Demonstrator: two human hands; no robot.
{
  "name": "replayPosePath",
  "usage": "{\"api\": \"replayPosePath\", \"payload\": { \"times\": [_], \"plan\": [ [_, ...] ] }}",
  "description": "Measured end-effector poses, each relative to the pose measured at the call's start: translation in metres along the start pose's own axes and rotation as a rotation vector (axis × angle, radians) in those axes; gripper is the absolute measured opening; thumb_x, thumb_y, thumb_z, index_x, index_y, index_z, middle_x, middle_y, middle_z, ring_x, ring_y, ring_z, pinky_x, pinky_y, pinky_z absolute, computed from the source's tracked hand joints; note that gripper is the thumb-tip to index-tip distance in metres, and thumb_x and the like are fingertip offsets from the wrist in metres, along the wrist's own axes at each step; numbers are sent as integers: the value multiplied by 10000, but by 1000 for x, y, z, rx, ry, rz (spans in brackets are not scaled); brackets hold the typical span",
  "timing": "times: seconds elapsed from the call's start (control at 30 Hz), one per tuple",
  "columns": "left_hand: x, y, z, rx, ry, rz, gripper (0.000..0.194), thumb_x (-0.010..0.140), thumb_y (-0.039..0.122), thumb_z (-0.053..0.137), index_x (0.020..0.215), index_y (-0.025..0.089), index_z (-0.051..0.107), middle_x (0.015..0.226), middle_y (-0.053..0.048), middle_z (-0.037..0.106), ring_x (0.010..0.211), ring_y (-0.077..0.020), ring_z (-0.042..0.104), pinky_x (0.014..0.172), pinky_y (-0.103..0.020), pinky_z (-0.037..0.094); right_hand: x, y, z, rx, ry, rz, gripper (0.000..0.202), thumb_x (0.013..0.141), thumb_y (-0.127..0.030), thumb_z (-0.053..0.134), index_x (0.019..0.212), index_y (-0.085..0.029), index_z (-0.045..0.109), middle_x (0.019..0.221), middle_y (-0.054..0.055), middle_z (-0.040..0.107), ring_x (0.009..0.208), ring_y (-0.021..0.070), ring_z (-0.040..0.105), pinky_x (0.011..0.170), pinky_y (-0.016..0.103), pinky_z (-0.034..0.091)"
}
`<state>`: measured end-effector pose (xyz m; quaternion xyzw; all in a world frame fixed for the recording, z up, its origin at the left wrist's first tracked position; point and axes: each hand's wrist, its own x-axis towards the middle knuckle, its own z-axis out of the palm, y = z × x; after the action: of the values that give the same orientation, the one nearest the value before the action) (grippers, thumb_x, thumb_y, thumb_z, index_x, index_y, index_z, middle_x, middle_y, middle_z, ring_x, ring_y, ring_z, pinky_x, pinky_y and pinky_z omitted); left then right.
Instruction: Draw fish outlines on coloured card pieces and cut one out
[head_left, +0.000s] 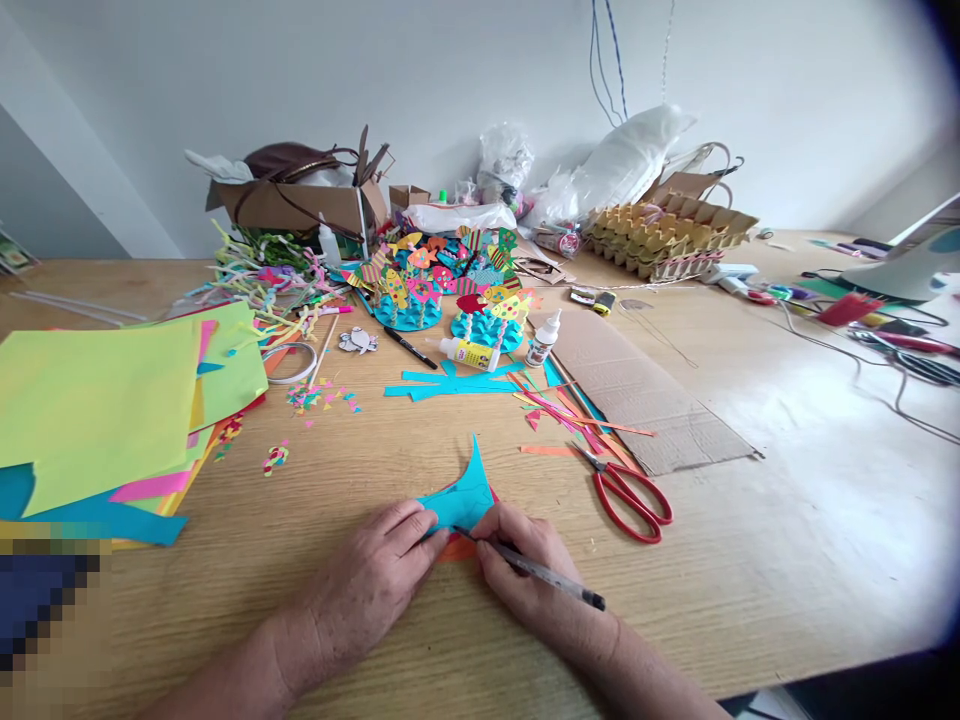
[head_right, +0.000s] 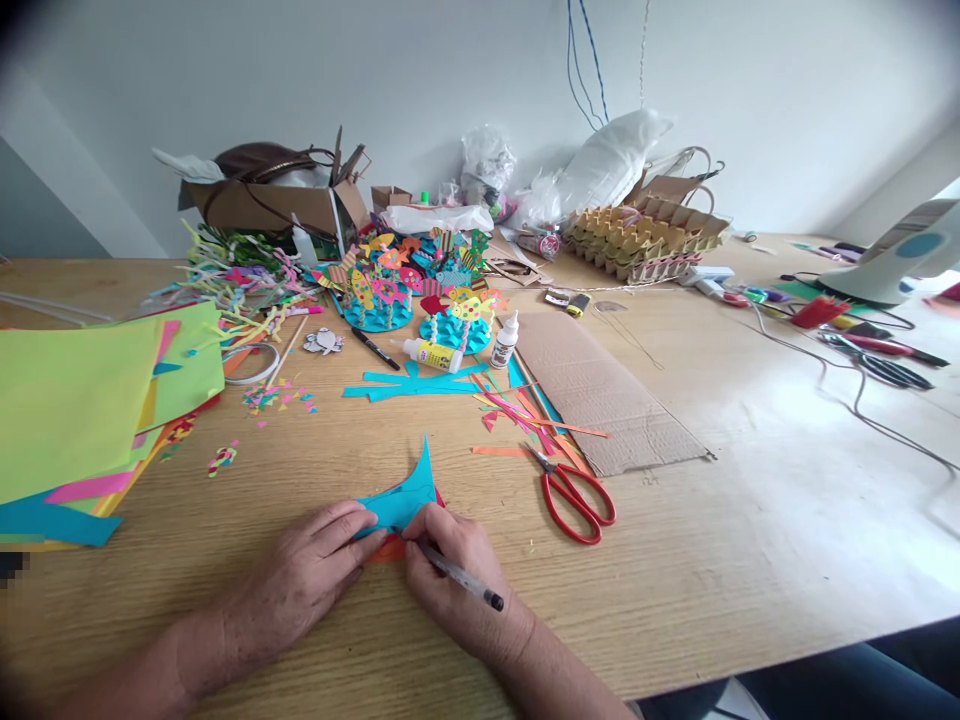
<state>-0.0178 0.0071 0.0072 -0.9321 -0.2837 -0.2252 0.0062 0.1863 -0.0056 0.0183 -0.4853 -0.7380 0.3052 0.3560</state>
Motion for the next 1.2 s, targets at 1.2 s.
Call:
{"api": "replayPosePath", "payload": {
  "times": [1.2],
  "plan": [
    [0, -1, 0, 18, -26, 10, 327, 991, 132, 301, 1089, 116, 612, 982, -91, 622, 957, -219, 575, 825, -376, 543, 0, -1, -1, -21, 40, -15, 145, 701, -82, 425, 698, -215, 485, 523, -58, 467, 441, 98, 421, 450, 196, 316]
  ]
}}
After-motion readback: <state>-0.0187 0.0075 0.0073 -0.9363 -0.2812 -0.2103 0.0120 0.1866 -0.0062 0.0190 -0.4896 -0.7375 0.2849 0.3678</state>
